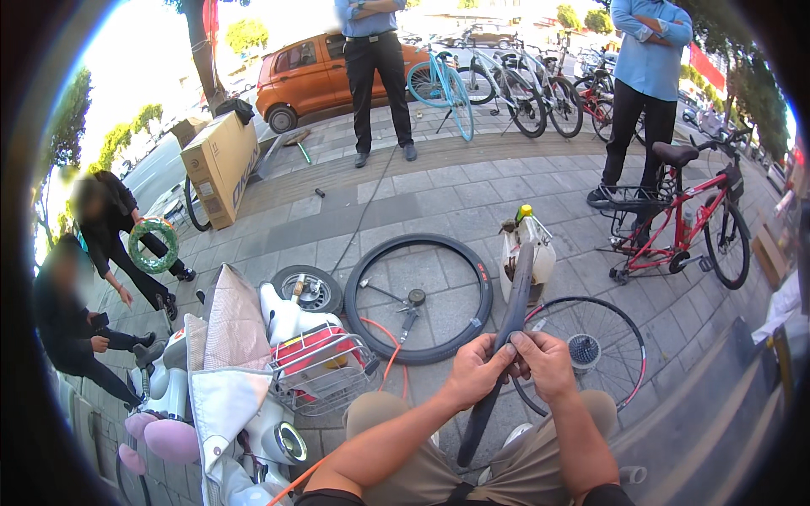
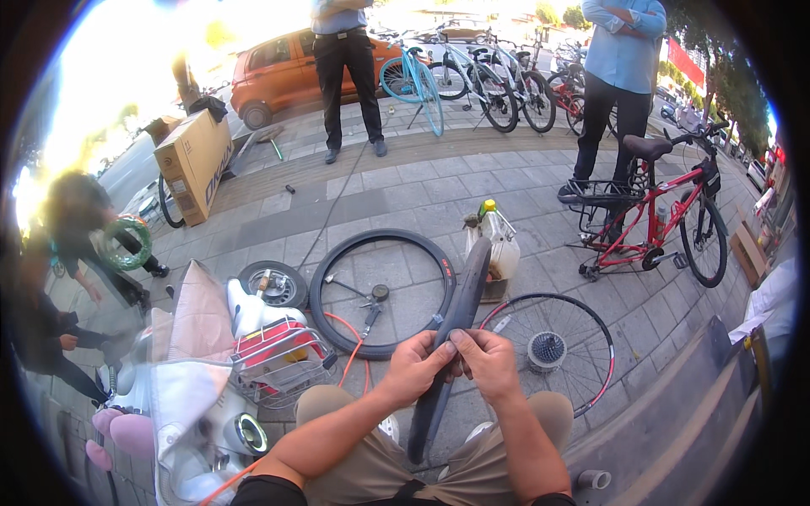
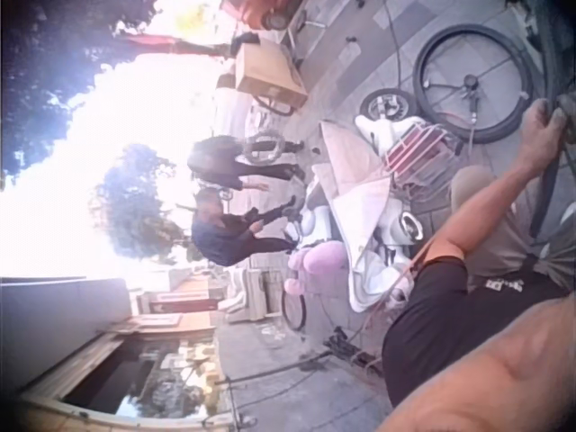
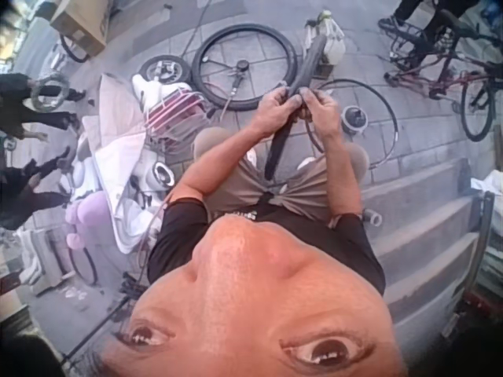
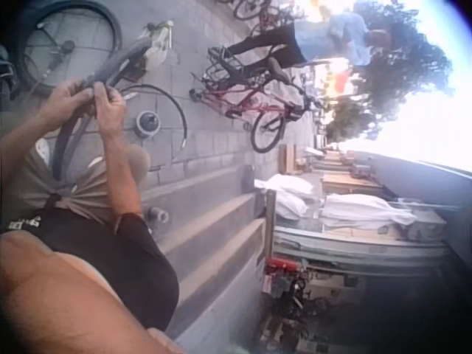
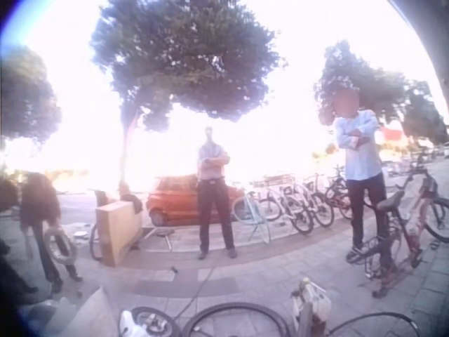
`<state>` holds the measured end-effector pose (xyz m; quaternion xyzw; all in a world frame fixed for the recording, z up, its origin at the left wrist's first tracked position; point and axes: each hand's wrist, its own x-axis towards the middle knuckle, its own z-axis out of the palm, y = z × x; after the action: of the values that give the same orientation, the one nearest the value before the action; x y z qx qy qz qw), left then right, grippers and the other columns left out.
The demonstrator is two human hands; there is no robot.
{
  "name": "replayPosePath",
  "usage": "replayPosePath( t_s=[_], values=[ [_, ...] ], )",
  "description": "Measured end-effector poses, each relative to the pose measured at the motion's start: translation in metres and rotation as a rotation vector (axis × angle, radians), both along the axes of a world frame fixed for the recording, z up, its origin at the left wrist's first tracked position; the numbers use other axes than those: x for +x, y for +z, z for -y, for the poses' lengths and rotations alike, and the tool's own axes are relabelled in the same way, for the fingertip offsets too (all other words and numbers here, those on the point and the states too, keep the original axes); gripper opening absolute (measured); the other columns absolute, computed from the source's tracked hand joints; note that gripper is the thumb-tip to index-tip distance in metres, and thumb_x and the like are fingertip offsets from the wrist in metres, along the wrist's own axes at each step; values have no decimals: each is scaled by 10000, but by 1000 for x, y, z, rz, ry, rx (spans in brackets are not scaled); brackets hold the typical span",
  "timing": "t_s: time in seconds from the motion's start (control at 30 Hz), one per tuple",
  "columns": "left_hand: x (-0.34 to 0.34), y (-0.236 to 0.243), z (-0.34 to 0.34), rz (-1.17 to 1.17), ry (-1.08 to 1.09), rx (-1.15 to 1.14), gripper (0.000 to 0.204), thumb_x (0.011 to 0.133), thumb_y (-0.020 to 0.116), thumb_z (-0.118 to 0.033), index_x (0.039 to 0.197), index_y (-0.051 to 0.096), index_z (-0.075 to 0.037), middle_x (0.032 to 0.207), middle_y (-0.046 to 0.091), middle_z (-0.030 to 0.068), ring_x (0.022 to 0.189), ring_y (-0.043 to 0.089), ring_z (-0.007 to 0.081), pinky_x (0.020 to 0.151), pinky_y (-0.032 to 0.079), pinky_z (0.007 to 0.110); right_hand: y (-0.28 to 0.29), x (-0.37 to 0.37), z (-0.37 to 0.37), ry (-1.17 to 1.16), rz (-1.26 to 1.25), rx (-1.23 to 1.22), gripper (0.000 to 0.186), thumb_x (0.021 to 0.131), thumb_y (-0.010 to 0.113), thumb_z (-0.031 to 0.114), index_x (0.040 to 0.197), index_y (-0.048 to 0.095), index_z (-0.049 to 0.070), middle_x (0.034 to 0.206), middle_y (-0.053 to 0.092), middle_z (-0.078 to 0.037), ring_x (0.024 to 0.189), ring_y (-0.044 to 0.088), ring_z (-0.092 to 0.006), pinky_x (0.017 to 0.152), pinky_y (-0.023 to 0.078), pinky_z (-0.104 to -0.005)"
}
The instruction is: The person sits on the sidewalk and repairs a bicycle inner tube. They apply a patch to the tube, press it down, and then insert the inner tube into the tire casing.
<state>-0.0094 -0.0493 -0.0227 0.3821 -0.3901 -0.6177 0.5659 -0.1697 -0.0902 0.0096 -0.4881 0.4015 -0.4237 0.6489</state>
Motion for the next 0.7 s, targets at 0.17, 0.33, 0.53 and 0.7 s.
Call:
replayPosePath(
  t_s=[0.17,0.33,0.53,0.7],
  values=[
    [-4,12,-3,63,14,120,256,1099,671,-204,1201,650,30,1015,740,70,844,715,111,703,557,271,-6,3,-7,-142,-144,-288,254,1068,718,236,975,749,3,719,633,13,584,511,-51,515,415,-252],
    [-8,3,-9,199,36,-143,213,1105,652,-147,1233,631,23,1028,721,52,883,718,113,743,581,266,-16,4,-9,-182,-66,-254,262,1092,682,225,994,718,-15,770,673,-28,652,584,-82,550,470,-264],
    [-9,-7,-2,278,76,-239,237,1101,666,-211,1180,653,12,902,713,37,784,654,87,692,538,269,-23,12,-2,-183,269,63,278,1082,698,245,913,684,25,716,625,-11,542,519,-76,462,389,-268],
    [-5,4,-3,8,7,-26,232,1118,634,-235,1193,622,-15,986,716,53,828,698,120,705,551,264,-11,-2,8,-35,136,105,285,1059,735,265,937,704,10,729,651,-27,559,551,-92,478,414,-272]
  ],
)
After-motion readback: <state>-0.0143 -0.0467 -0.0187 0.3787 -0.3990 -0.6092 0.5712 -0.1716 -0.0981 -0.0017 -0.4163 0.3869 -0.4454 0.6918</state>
